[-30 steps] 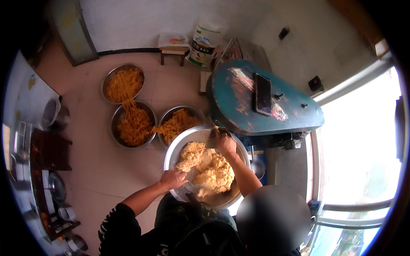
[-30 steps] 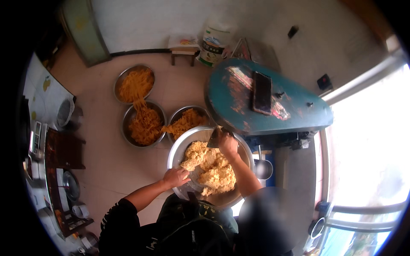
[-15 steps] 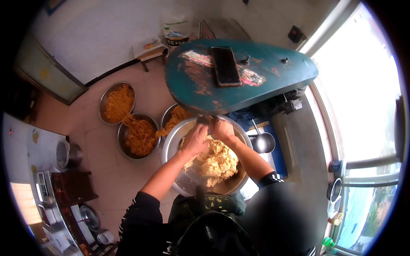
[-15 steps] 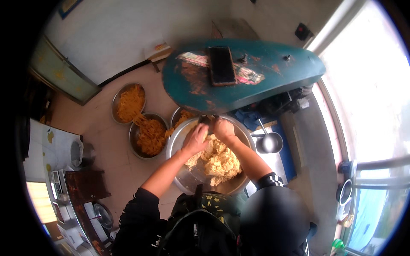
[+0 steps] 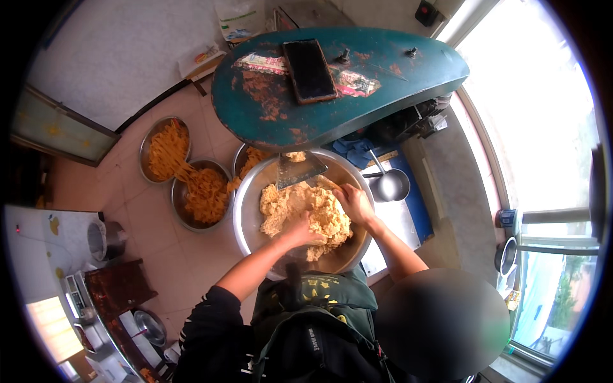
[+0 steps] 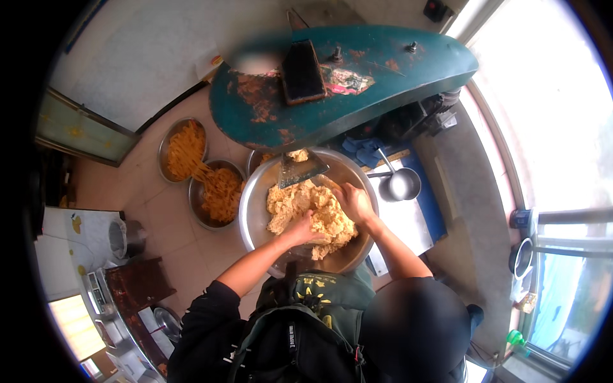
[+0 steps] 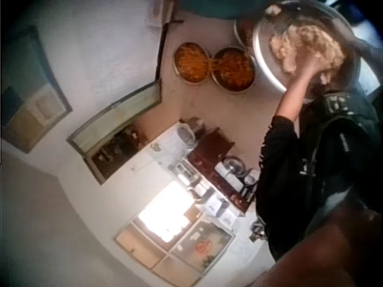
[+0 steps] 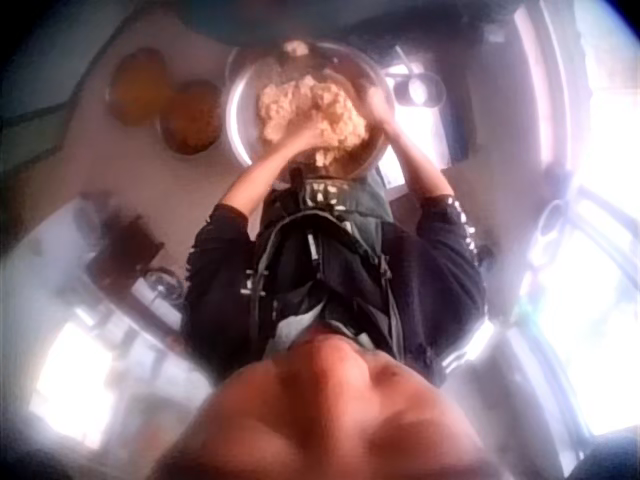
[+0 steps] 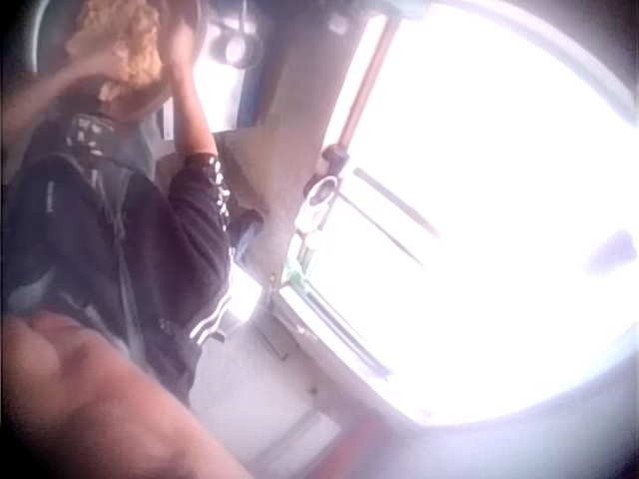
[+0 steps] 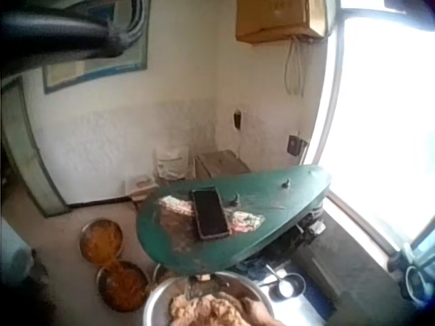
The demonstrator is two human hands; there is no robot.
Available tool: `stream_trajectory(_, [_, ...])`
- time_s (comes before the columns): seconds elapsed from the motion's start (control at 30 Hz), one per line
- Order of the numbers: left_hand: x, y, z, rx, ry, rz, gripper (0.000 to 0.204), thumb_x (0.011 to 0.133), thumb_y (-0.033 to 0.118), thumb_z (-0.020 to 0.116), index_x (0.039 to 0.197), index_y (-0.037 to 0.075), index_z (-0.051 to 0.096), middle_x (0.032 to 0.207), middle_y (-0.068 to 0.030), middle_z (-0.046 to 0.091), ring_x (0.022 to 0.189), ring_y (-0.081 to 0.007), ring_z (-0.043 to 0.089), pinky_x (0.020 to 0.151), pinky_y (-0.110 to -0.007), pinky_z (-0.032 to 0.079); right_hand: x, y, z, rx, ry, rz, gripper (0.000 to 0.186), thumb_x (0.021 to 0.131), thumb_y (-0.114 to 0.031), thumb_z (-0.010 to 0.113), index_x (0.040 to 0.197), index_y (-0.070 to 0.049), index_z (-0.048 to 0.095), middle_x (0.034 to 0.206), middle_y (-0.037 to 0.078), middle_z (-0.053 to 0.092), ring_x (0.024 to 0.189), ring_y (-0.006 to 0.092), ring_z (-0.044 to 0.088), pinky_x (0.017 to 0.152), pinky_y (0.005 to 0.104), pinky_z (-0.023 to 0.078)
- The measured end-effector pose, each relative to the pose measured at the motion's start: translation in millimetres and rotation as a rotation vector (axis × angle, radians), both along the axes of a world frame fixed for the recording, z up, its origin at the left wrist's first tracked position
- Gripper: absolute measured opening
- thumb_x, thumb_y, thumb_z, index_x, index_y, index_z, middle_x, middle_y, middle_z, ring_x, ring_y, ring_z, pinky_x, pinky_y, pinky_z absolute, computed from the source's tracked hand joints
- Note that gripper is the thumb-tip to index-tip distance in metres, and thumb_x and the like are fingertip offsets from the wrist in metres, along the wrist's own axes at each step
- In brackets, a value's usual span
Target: The person kneads a large mass of yellow dough in a metal bowl using both hands. A second person in the background operates a machine that extrudes long strands of dough into separate bowls. The camera wearer repeatedly lifts, folds, and presses the dough to mix it.
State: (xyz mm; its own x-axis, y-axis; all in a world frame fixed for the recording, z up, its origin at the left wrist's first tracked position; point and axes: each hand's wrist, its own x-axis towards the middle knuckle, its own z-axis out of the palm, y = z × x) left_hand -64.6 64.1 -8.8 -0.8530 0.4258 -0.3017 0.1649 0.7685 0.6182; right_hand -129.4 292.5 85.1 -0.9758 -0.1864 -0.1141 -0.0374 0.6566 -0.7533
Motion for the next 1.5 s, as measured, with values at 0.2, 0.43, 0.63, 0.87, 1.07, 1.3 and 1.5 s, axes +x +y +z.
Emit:
stream_trajectory(0.2, [7.4,14.1,8.5,-0.138,-0.166,0.043,0.087,0.079,0.040,0.085,0.140,-0.007,0.045,0.121,-0.0270,0.065,0.106,-0.0415,0.067,0.090,-0.046,0.055,22.8,-6.2,-16.7,0.019,-0.050,-0.004,0.032,0.098,-0.028,0.065,0.102,0.004,0.067,0.086,0.027,0.069,0.085,0.0456,0.069,0.073,0.0488,0.054])
stream_trajectory(0.43, [33.8,2.3,-7.6,0.161,0.033,0.160,0.067,0.080,0.026,0.081,0.138,0.008,0.053,0.120,-0.0193,0.067,0.107,-0.0387,0.067,0.089,-0.046,0.054,43.6,-10.3,-14.4,0.004,-0.026,0.036,0.029,0.097,-0.025,0.066,0.090,0.003,0.065,0.075,0.025,0.066,0.074,0.0438,0.068,0.065,0.0477,0.051])
stream_trajectory(0.63, [47.1,-18.7,-42.8,0.591,-0.182,0.351,0.046,0.078,0.011,0.081,0.120,0.007,0.062,0.112,-0.0102,0.070,0.107,-0.0235,0.069,0.090,-0.034,0.054,43.5,-6.9,-1.4,0.084,-0.098,0.035,0.031,0.098,-0.026,0.067,0.100,0.004,0.067,0.080,0.024,0.068,0.073,0.0364,0.070,0.067,0.0430,0.053])
stream_trajectory(0.87, [67.9,-29.8,-49.2,0.794,-0.271,0.350,0.070,0.079,0.009,0.083,0.141,0.009,0.050,0.142,-0.0135,0.055,0.131,-0.0224,0.055,0.096,-0.032,0.054,35.0,-11.8,-0.4,0.073,-0.080,-0.002,0.033,0.098,-0.029,0.065,0.100,0.004,0.065,0.079,0.025,0.068,0.075,0.0416,0.069,0.068,0.0451,0.052])
stream_trajectory(1.07, [59.7,-32.4,-25.8,0.396,0.089,-0.098,0.075,0.081,0.014,0.077,0.149,0.016,0.046,0.119,-0.0192,0.053,0.113,-0.0400,0.055,0.095,-0.046,0.047,-24.2,-57.9,24.6,0.234,0.112,0.154,0.034,0.099,-0.031,0.059,0.103,0.002,0.066,0.087,0.030,0.070,0.085,0.0469,0.069,0.076,0.0527,0.056])
stream_trajectory(1.3, [56.6,-28.5,-26.7,0.266,0.083,-0.073,0.055,0.087,0.017,0.072,0.140,0.022,0.055,0.115,-0.0167,0.053,0.110,-0.0381,0.057,0.085,-0.047,0.052,-103.9,-114.3,-43.2,0.506,0.271,0.205,0.032,0.098,-0.032,0.058,0.092,-0.002,0.067,0.080,0.026,0.070,0.075,0.0466,0.069,0.066,0.0551,0.056])
stream_trajectory(1.5, [73.5,-26.5,-35.6,0.379,0.106,0.092,0.029,0.089,0.019,0.067,0.117,0.014,0.065,0.112,-0.0218,0.063,0.099,-0.0390,0.064,0.078,-0.049,0.052,-78.8,-103.1,-1.9,0.531,0.147,0.377,0.034,0.099,-0.033,0.053,0.109,-0.006,0.071,0.095,0.022,0.073,0.088,0.0433,0.070,0.075,0.0500,0.057])
